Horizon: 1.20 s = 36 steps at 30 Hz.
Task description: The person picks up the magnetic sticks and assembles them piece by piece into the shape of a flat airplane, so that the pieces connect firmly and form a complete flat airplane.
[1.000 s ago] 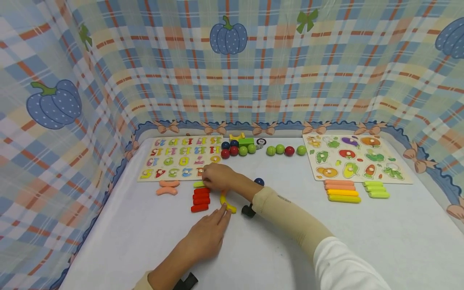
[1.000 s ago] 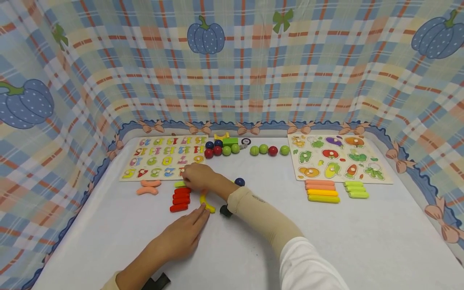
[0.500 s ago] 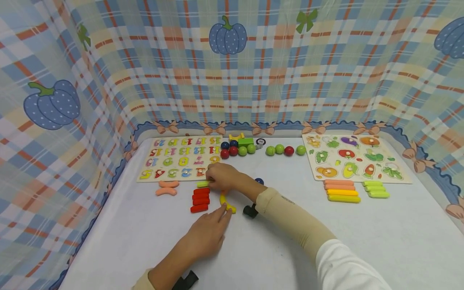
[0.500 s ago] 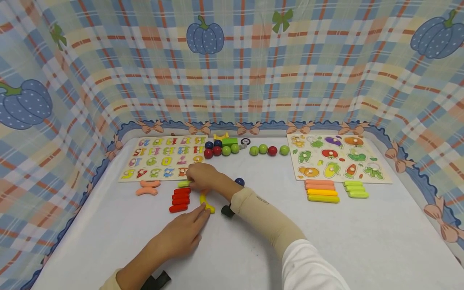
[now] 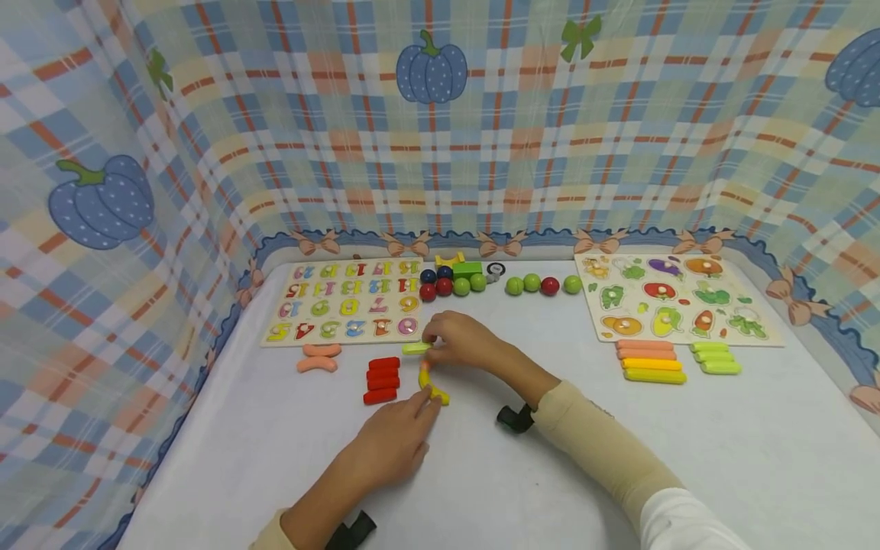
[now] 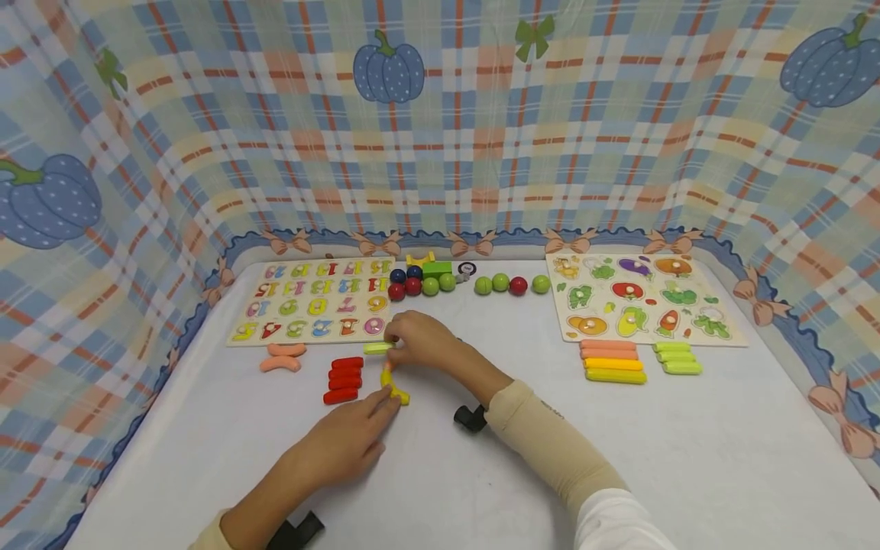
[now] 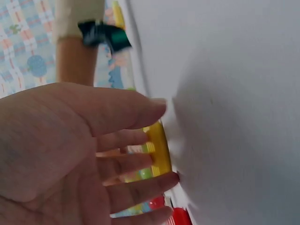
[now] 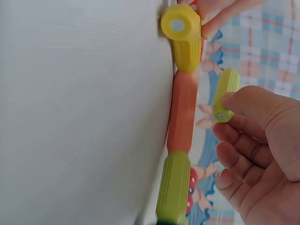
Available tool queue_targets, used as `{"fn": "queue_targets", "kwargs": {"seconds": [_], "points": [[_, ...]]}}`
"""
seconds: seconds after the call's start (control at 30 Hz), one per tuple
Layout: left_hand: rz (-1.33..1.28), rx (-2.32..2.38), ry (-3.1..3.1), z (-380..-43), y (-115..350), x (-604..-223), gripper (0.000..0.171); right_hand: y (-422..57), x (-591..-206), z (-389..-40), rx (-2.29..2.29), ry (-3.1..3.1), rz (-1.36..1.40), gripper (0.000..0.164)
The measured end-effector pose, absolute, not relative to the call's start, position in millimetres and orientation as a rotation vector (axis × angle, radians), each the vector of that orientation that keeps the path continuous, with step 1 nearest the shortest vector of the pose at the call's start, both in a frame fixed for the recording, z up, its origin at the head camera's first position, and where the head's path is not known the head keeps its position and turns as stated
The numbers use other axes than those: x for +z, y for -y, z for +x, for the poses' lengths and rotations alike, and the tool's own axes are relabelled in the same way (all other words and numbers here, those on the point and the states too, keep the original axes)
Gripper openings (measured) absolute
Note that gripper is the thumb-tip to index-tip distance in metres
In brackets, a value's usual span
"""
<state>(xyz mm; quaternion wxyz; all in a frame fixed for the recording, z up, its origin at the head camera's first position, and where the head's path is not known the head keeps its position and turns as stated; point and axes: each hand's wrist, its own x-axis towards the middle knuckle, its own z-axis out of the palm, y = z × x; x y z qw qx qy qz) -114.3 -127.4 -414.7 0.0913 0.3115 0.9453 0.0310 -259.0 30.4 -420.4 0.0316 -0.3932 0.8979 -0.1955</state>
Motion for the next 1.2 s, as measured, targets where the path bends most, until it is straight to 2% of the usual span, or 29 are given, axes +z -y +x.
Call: {"fn": "queue_targets", "kwargs": {"seconds": [0.2, 0.47, 0.7, 1.2], "points": [[1.01, 0.159, -2.95, -129, 130, -418, 0.046, -73, -424, -241, -0.735, -2.746, -1.177, 0.012], [0.992, 0.221, -2.986, -147, 124, -421, 0.033, -119, -436, -213, -0.72, -2.62, -1.129, 0.007], [0.996, 0.261, -2.941, -157, 109, -425, 0.023, -126, -435, -202, -0.765, -2.578, -1.139, 0.007], [0.993, 0.276, -2.928, -157, 104, -423, 0.024, -120, -435, -201, -0.768, -2.546, -1.158, 0.007]]}}
